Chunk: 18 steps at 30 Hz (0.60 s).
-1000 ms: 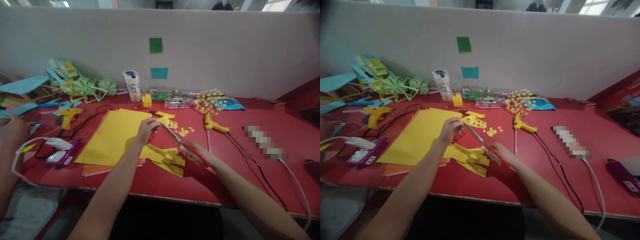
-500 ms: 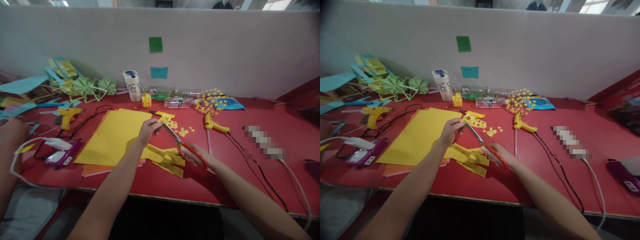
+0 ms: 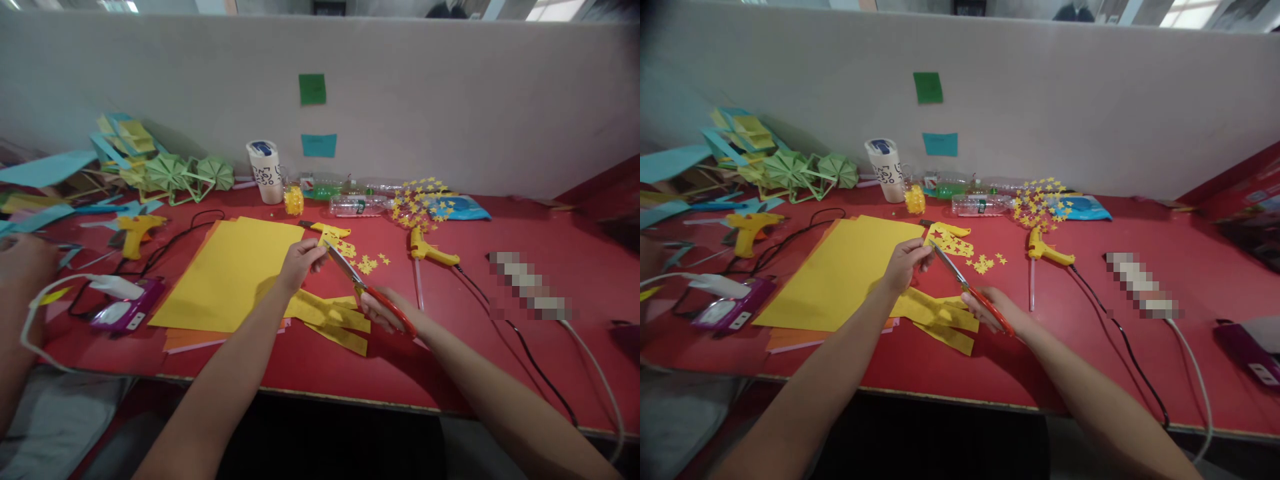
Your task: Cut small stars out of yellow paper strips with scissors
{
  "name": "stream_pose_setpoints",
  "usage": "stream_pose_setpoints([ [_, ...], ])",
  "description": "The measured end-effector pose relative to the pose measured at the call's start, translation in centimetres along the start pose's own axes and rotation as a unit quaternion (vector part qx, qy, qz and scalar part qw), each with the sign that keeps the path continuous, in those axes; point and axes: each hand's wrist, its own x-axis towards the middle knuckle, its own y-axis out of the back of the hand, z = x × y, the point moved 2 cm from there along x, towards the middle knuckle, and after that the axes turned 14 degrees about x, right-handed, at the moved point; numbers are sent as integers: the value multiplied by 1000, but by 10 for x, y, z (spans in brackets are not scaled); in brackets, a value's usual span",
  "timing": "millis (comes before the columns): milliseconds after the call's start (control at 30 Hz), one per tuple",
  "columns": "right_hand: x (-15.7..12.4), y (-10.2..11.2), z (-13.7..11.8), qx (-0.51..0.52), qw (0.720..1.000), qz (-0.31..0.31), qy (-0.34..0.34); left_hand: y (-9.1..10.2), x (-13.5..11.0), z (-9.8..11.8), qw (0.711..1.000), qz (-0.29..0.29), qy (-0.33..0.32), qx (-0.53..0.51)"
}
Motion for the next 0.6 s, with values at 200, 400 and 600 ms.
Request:
stream_pose_setpoints([
  [200,-1,-4,0,26,1000,12,-4,-1,1,-5,1000,1,13,-20],
  [400,-3,-6,-3,31,999,8,-3,-2,2,-8,1000,-5,11,-27],
  [600,-2,-5,-1,27,1000,7,-8,-2,1,-7,999,-4,17,-30],
])
